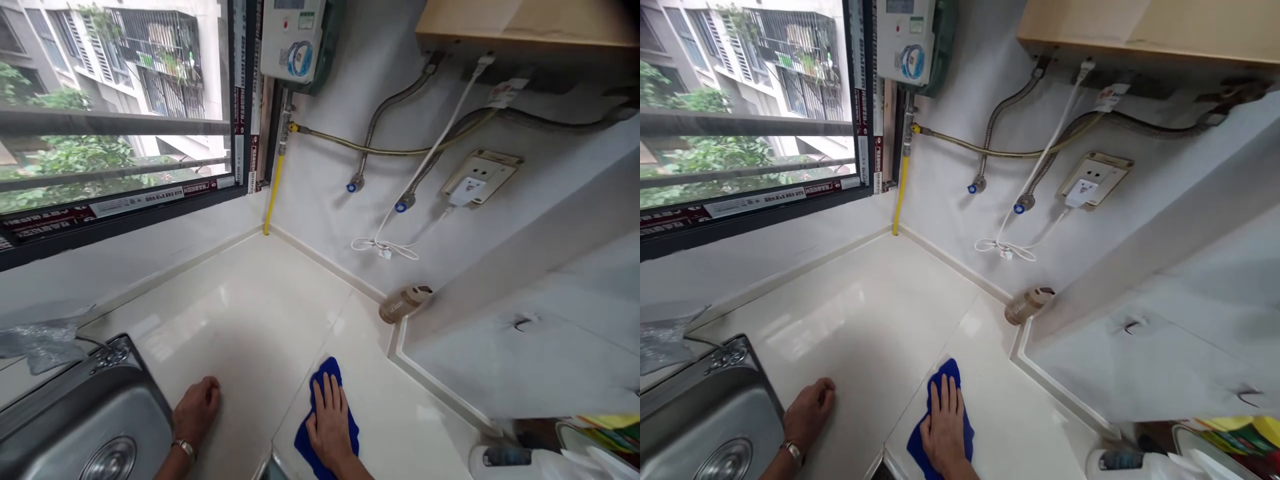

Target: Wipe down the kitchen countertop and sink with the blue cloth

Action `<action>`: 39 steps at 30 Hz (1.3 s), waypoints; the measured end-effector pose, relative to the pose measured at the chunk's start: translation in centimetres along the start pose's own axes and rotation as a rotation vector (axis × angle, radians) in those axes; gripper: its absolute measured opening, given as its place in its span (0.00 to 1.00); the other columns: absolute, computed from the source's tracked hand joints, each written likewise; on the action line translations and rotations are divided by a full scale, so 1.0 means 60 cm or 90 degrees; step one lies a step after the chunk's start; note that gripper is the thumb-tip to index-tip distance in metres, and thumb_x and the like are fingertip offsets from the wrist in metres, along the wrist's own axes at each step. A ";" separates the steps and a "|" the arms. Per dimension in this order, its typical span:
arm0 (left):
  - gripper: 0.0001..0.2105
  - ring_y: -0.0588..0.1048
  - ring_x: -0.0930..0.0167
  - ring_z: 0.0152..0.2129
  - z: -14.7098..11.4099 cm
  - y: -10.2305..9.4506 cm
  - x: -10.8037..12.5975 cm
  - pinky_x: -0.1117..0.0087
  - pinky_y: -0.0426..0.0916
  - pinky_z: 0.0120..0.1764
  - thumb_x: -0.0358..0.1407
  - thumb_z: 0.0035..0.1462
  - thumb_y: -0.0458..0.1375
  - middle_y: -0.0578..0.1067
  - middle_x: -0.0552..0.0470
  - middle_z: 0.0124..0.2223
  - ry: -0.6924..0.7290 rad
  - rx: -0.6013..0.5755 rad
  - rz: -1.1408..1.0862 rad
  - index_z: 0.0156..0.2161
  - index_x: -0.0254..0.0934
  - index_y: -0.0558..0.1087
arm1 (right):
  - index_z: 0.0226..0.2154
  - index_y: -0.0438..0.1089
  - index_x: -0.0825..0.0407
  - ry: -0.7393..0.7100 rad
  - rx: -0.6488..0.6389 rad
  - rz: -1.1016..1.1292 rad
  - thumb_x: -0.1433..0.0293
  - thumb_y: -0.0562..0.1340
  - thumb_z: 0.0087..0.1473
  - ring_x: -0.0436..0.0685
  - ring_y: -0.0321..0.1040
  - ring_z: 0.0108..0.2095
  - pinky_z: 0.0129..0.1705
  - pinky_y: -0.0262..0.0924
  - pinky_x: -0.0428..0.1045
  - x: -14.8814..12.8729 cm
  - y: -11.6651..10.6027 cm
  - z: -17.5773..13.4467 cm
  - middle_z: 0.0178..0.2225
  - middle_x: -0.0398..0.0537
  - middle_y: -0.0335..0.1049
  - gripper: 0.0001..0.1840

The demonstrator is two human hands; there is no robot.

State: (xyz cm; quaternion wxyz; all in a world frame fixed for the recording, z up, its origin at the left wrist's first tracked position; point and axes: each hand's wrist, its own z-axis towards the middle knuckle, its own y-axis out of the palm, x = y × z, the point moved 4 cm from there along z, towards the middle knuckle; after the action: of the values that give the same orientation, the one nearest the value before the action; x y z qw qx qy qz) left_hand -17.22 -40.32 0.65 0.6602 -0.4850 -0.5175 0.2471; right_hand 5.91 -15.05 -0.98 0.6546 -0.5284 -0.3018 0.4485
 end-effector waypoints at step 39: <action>0.12 0.71 0.71 0.23 0.003 0.016 -0.017 0.70 0.65 0.33 0.41 0.59 0.50 0.71 0.55 0.25 0.021 0.031 -0.065 0.32 0.42 0.74 | 0.62 0.59 0.58 0.346 0.033 -0.118 0.63 0.50 0.57 0.69 0.41 0.66 0.64 0.41 0.66 0.375 0.126 0.470 0.65 0.62 0.51 0.32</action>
State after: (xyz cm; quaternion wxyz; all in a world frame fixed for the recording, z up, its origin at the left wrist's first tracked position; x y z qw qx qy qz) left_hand -17.54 -40.70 -0.66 0.6921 -0.4460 -0.5241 0.2177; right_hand -11.25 17.52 -2.72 0.7631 -0.5822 -0.1508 0.2365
